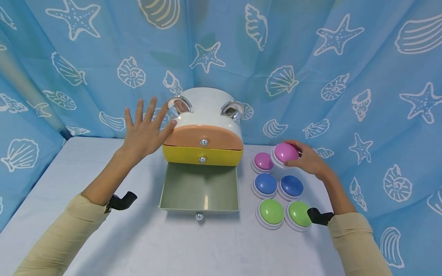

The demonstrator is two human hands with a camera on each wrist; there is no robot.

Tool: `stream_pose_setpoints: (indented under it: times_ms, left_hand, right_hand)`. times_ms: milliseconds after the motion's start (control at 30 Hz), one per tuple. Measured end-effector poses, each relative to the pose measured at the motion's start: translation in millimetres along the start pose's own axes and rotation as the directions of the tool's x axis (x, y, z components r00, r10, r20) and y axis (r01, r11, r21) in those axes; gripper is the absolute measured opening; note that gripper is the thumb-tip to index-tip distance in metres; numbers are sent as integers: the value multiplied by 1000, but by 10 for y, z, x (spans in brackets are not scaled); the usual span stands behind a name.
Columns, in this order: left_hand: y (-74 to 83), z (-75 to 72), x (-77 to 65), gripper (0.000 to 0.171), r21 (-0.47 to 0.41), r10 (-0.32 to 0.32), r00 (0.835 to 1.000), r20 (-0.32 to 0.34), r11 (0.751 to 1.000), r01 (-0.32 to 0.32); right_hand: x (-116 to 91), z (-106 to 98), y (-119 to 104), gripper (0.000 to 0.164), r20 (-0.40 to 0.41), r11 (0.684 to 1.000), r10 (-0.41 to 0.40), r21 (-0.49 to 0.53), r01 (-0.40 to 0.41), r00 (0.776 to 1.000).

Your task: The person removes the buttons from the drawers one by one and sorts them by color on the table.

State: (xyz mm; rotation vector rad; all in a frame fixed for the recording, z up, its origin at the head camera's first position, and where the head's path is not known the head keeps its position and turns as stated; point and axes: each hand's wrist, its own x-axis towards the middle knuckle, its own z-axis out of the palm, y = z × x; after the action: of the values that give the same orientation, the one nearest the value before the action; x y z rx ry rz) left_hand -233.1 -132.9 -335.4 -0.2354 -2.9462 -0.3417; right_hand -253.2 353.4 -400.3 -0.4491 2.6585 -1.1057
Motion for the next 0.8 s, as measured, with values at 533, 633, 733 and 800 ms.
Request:
stream_pose_setpoints:
  times_ms: [533,633,733,800]
  left_hand:
    - [-13,6,0,72,17,-7,1000,-2,1000,7]
    - [-16,8,-2,72,17,-11,1000,0,1000,11]
    - [-19,3,-1,73,14,-10,1000,5,1000,10]
    - [-18,0,0,73,12,-8,1000,9,1000,8]
  right_hand:
    - [138,125,484,82,-6,987,160,-17,-160,987]
    - [144,157,525,83,0,983,182,-25,-182,983]
    - [160,191,557,84,-2,979,201,-36,-201,980]
    - [175,213,589,84,-6,977,207,-46,-207,978]
